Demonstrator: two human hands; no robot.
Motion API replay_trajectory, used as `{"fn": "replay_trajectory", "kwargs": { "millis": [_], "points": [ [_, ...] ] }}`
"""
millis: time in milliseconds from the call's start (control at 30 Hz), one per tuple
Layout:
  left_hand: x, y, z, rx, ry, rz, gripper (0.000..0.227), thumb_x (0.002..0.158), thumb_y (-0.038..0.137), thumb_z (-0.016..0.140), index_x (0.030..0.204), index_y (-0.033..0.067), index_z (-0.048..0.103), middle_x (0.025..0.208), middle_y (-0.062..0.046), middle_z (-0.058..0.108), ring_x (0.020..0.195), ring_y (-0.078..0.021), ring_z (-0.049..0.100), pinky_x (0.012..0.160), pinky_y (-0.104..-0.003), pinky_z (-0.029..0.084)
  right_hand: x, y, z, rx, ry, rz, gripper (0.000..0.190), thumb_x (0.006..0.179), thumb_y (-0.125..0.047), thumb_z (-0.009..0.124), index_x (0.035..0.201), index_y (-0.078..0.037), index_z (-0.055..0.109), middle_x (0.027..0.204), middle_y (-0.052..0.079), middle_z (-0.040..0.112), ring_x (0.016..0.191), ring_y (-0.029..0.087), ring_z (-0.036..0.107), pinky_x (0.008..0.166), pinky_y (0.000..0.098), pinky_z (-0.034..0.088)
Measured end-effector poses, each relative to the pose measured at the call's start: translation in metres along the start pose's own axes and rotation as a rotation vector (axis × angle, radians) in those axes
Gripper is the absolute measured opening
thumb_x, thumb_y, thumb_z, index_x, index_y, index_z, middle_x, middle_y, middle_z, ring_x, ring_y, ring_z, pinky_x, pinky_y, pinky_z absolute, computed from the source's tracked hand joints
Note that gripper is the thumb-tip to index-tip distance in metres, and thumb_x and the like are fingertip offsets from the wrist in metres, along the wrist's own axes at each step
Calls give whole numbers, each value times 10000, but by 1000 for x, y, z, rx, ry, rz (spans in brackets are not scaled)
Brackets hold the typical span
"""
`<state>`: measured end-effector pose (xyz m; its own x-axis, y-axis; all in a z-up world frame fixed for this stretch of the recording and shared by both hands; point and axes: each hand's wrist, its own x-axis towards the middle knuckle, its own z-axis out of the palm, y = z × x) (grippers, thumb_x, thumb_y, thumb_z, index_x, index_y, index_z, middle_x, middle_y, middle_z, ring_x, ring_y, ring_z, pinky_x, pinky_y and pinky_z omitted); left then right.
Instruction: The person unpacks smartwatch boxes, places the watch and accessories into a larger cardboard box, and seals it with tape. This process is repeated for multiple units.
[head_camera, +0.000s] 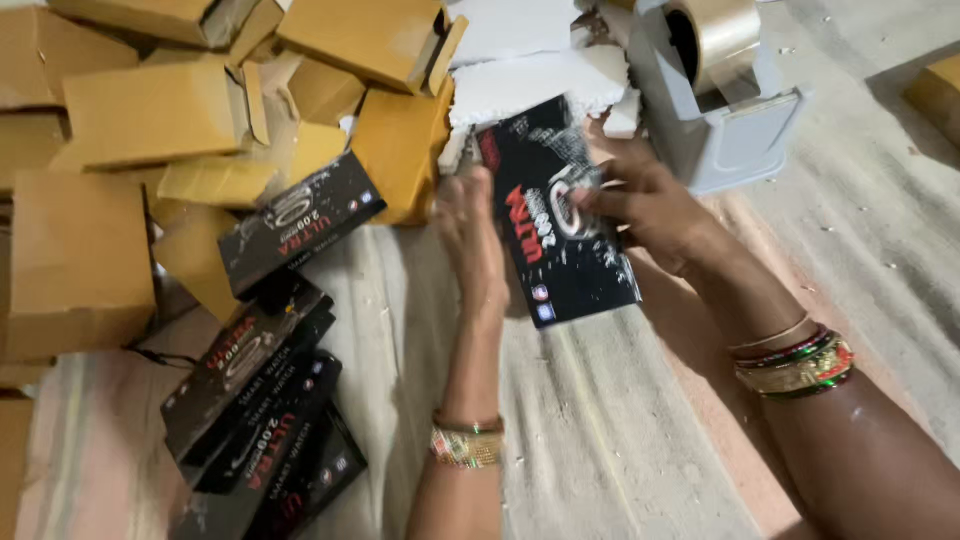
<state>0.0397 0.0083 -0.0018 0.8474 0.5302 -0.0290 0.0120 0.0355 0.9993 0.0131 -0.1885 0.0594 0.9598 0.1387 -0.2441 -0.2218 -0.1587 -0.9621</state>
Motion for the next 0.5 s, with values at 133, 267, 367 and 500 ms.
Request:
{"fn": "replay_trajectory", "kwargs": {
  "millis": [133,267,367,500],
  "points": [
    [75,32,-6,307,-16,519,691,941,160,636,1601,165,429,1439,-211,617,1179,-272,648,1081,-415,552,4,-6,-19,345,55,-51,240,965,-215,640,1108,-24,622,849,64,688,704,131,642,638,282,545],
    [152,86,0,1372,-67,851,1022,660,63,783,1547,217,299,1572,-289,322,1437,-467,345,1092,-708,272,3,-14,-29,420,70,-138,208,1017,-208,633,1078,-11,616,886,59,696,711,121,620,637,294,511],
    [173,104,14,1330,-246,738,1076,583,69,812,1540,198,338,1566,-280,292,1487,-491,240,1066,-775,183,1,-16,-30,401,110,-94,192,999,-203,627,1081,-30,637,900,57,716,717,120,630,656,309,523],
    [194,108,46,1236,-218,766,583,743,309,860,1259,139,648,1355,-198,590,1337,-383,456,1134,-571,333,-2,-19,-31,405,108,-81,191,957,-182,612,1090,-47,637,894,61,727,741,136,692,698,350,590]
  ]
}}
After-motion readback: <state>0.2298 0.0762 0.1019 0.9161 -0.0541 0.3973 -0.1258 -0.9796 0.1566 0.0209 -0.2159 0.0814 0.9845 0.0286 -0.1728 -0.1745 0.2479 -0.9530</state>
